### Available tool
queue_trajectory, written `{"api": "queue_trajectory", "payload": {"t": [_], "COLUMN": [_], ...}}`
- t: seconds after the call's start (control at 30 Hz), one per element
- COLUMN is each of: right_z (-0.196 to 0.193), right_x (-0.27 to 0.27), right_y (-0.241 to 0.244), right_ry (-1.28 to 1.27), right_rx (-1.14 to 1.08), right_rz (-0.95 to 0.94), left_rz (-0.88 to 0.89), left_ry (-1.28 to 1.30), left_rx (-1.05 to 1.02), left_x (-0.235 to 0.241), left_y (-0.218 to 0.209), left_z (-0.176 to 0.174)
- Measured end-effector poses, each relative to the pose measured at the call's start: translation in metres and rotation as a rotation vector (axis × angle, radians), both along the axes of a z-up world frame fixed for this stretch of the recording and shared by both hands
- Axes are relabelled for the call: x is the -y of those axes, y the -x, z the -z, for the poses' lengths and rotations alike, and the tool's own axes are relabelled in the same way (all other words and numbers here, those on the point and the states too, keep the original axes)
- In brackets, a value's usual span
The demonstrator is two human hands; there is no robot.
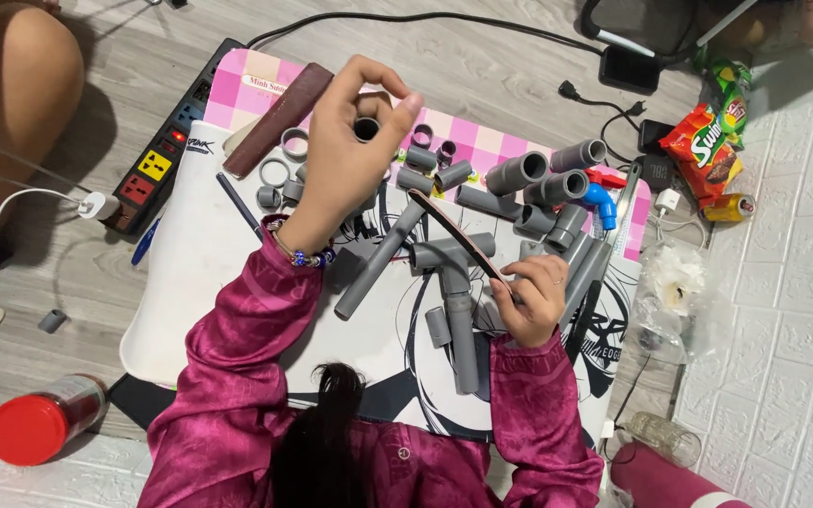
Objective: The person sits on the floor and assembles various gray plastic pipe fittings and tubes. They connect straight pipes, elbows, and T-joints to build a structure, occasionally picking up and examining different pieces from a pile on a mat.
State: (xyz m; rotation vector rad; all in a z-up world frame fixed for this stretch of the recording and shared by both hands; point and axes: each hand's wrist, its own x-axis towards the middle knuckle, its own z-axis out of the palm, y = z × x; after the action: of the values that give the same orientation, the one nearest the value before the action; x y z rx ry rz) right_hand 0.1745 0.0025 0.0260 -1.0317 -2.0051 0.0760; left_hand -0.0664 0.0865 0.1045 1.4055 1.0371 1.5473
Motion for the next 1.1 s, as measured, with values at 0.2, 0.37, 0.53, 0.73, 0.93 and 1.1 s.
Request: {"api": "queue_trajectory", "payload": {"t": [0.2,0.37,0.53,0.73,0.93,1.1], "right_z": [0.003,0.002,0.003,0.004,0.003,0.000], "right_x": [-0.001,0.000,-0.001,-0.001,-0.001,-0.001], "right_y": [-0.002,-0.001,-0.001,-0.001,0.000,0.000], "right_ry": [-0.012,-0.005,-0.001,0.001,-0.006,-0.001], "right_rx": [0.002,0.004,0.004,0.019,0.013,0.001], "right_rz": [-0.001,0.000,0.008,0.004,0.003,0.033], "left_rz": [-0.002,-0.037,-0.061,-0.072,-0.192,-0.190], "left_ry": [-0.044,-0.090,0.025,0.042,-0.126,-0.255], "left_rx": [-0.006,-0.073,0.034,0.051,0.063,0.241], "left_x": [0.005,-0.012,-0.024,-0.017,-0.013,-0.029], "left_y": [0.000,0.001,0.003,0.005,0.015,0.012], "left_z": [-0.007,0.019,0.038,0.029,0.019,0.036]}}
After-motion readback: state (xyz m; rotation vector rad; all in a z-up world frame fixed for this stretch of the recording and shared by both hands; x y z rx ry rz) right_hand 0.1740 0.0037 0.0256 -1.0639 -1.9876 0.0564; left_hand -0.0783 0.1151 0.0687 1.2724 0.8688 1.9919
